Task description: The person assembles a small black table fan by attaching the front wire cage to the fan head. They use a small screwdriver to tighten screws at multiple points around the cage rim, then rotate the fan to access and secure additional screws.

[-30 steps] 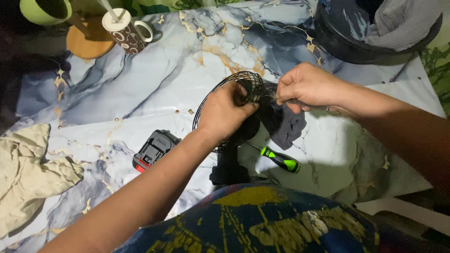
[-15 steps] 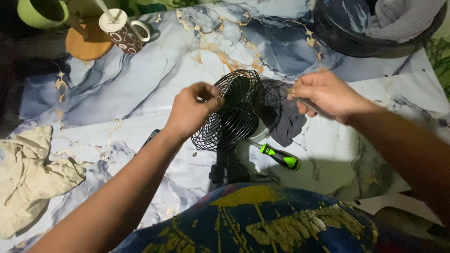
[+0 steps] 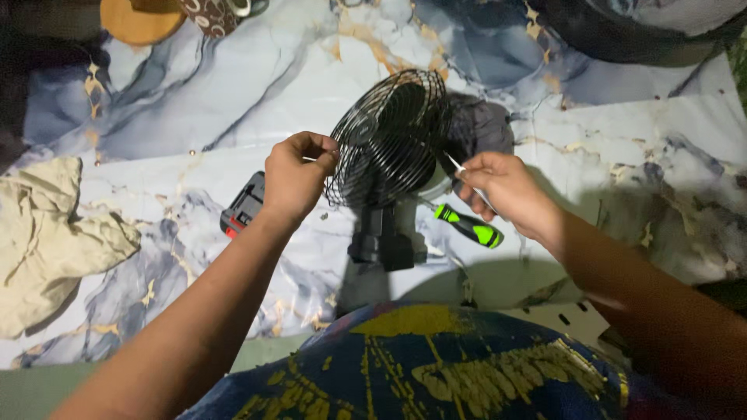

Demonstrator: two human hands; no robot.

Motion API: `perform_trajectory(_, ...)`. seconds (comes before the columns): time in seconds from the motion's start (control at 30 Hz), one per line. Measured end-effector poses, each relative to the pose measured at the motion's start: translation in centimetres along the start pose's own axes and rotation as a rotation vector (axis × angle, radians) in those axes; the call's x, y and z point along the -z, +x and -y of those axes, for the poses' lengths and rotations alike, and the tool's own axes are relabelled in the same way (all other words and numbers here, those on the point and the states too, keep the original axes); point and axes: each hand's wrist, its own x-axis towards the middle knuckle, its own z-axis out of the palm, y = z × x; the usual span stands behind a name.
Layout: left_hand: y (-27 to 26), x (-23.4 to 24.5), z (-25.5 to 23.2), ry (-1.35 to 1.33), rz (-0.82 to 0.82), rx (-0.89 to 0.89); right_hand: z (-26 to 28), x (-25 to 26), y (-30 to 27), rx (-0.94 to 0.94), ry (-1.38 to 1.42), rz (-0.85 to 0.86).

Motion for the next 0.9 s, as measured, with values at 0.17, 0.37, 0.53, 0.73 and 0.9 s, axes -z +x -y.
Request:
perform_trajectory(0.17, -0.6, 0.6, 4.2, -0.020, -0.086, 0.140, 0.6, -1.6, -0.8, 0.021, 0.140, -0.042)
perform_trajectory(0.37, -1.2, 1.4, 10.8, 0.333, 0.037, 0.032, 2.0, -2.9, -2.2, 0.052, 0.155, -0.040)
perform_trajectory(0.53, -2.4, -1.2, 13.2, 0.570, 0.092, -0.018, 3.0, -2.9, -2.7, 0.050, 0.120, -0.033)
perform_trajectory(0.73, -1.9, -1.5, 11.8, 0.625, 0.130, -0.023, 3.1, -1.2, -2.6, 0.026, 0.084, -0.111)
perform_trajectory(0.9, -1.0, -0.9, 10.6, 0.542, 0.114, -0.016, 2.6, 0.0, -2.2, 0.018, 0.074, -0.150)
